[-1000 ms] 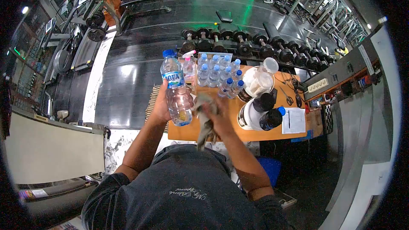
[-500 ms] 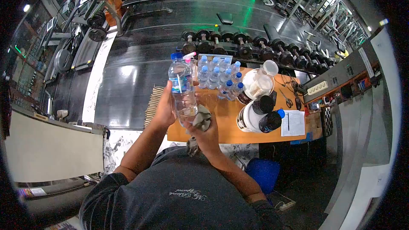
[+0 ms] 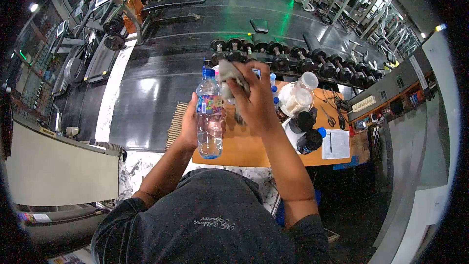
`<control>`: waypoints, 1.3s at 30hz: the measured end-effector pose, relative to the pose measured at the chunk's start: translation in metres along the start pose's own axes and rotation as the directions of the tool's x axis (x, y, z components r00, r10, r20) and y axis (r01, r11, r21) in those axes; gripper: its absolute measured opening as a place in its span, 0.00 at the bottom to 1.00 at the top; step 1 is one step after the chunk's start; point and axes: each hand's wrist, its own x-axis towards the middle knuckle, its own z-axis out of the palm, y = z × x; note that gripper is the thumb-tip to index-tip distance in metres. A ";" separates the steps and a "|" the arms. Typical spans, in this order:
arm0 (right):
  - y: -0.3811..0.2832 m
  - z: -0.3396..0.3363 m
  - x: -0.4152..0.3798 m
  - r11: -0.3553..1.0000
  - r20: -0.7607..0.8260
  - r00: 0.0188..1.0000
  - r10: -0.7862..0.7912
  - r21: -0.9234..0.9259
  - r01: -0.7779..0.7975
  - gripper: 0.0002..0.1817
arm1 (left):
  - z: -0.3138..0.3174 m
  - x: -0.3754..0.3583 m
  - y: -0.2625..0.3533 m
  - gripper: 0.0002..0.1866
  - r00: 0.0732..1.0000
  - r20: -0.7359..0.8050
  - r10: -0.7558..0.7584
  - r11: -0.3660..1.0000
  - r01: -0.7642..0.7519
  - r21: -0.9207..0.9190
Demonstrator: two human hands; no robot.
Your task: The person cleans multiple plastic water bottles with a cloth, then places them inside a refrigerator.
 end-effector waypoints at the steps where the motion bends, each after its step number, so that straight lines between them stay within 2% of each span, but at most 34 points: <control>1: -0.001 0.002 0.013 0.999 -0.007 1.000 -0.027 -0.022 0.027 0.20 | 0.005 -0.003 -0.001 0.44 1.000 -0.031 -0.005 0.999 0.006 0.032; 2: -0.004 0.005 0.022 0.998 -0.012 0.998 -0.056 -0.043 0.055 0.20 | 0.008 -0.005 -0.002 0.43 0.998 -0.062 -0.007 0.998 0.011 0.064; 3: -0.009 0.010 0.025 0.998 0.018 1.000 -0.007 0.055 0.006 0.19 | 0.006 -0.002 -0.003 0.43 1.000 -0.021 -0.014 1.000 0.014 0.013; 6: -0.036 0.017 0.008 0.996 0.279 0.956 -0.087 0.024 0.083 0.19 | 0.003 -0.006 -0.002 0.45 0.994 -0.104 0.017 0.985 0.001 0.172; 7: -0.047 0.022 0.000 0.974 0.284 0.936 -0.208 -0.024 0.223 0.20 | 0.002 0.001 -0.005 0.48 0.979 -0.090 0.185 0.968 -0.165 0.190; 10: -0.050 0.025 -0.014 0.971 0.337 0.917 -0.214 -0.026 0.236 0.20 | -0.006 0.002 0.007 0.48 0.993 0.059 0.099 0.995 -0.100 0.016; 11: -0.042 0.024 -0.011 0.975 0.290 0.933 -0.212 -0.005 0.223 0.18 | -0.013 0.008 0.000 0.47 0.987 -0.108 0.122 0.990 -0.113 0.083; 14: -0.004 0.026 0.010 0.964 0.033 0.971 -0.238 -0.112 0.241 0.21 | -0.016 -0.001 0.005 0.47 0.998 -0.056 0.004 0.983 0.006 0.184; 15: -0.003 0.024 0.015 0.957 0.020 0.967 -0.256 -0.139 0.256 0.22 | -0.010 -0.004 0.006 0.43 0.998 -0.069 0.003 0.990 0.007 0.143; 18: -0.027 0.027 -0.009 0.993 0.121 0.986 -0.117 0.020 0.115 0.21 | -0.017 -0.003 0.002 0.43 0.999 -0.022 0.028 0.995 -0.026 0.092; 19: -0.030 0.025 -0.021 0.978 0.186 0.961 -0.203 -0.006 0.208 0.23 | -0.008 0.001 0.002 0.43 0.986 -0.107 0.126 0.989 -0.116 0.090; 22: -0.041 0.028 -0.040 0.944 0.331 0.891 -0.310 -0.008 0.331 0.28 | -0.005 -0.003 0.009 0.43 0.998 -0.062 0.028 0.995 -0.034 -0.098; 23: -0.034 0.028 -0.037 0.945 0.274 0.908 -0.317 0.013 0.326 0.27 | -0.016 -0.003 0.008 0.43 0.982 -0.182 0.055 0.985 -0.023 0.173; 25: -0.024 0.024 -0.023 0.988 0.147 0.977 -0.152 0.014 0.152 0.26 | -0.030 0.000 0.008 0.43 1.000 -0.007 -0.028 0.988 0.029 0.154; 26: -0.021 0.023 -0.015 0.998 0.083 0.994 -0.065 0.022 0.063 0.25 | -0.030 0.002 0.005 0.43 1.000 -0.027 -0.001 0.986 0.005 0.168; 27: -0.018 0.024 -0.007 0.990 -0.012 0.990 -0.139 0.022 0.140 0.23 | -0.024 0.003 0.003 0.44 0.999 -0.047 0.027 0.983 -0.018 0.183; 30: -0.025 0.025 -0.035 0.987 0.258 0.955 -0.144 -0.029 0.156 0.21 | -0.009 0.004 0.006 0.47 0.989 -0.121 0.079 0.980 -0.055 0.191; 32: -0.042 0.030 -0.059 0.941 0.377 0.871 -0.315 0.007 0.337 0.24 | -0.001 0.003 0.012 0.48 0.979 -0.186 0.082 0.986 -0.053 0.158; 34: -0.049 0.027 -0.072 0.917 0.438 0.821 -0.366 0.018 0.399 0.24 | -0.003 0.001 0.022 0.48 0.985 -0.136 0.105 0.965 -0.068 0.253; 35: -0.046 0.026 -0.070 0.934 0.394 0.859 -0.326 -0.008 0.358 0.24 | -0.022 0.012 0.017 0.49 0.983 -0.128 0.134 0.955 -0.094 0.280; 37: -0.033 0.022 -0.065 0.964 0.296 0.927 -0.232 -0.058 0.260 0.23 | -0.012 0.005 0.014 0.49 0.987 -0.111 0.113 0.979 -0.091 0.183; 39: -0.025 0.022 -0.059 0.990 0.232 0.964 -0.132 -0.016 0.140 0.22 | -0.004 0.005 0.009 0.49 0.990 -0.084 0.111 0.985 -0.098 0.142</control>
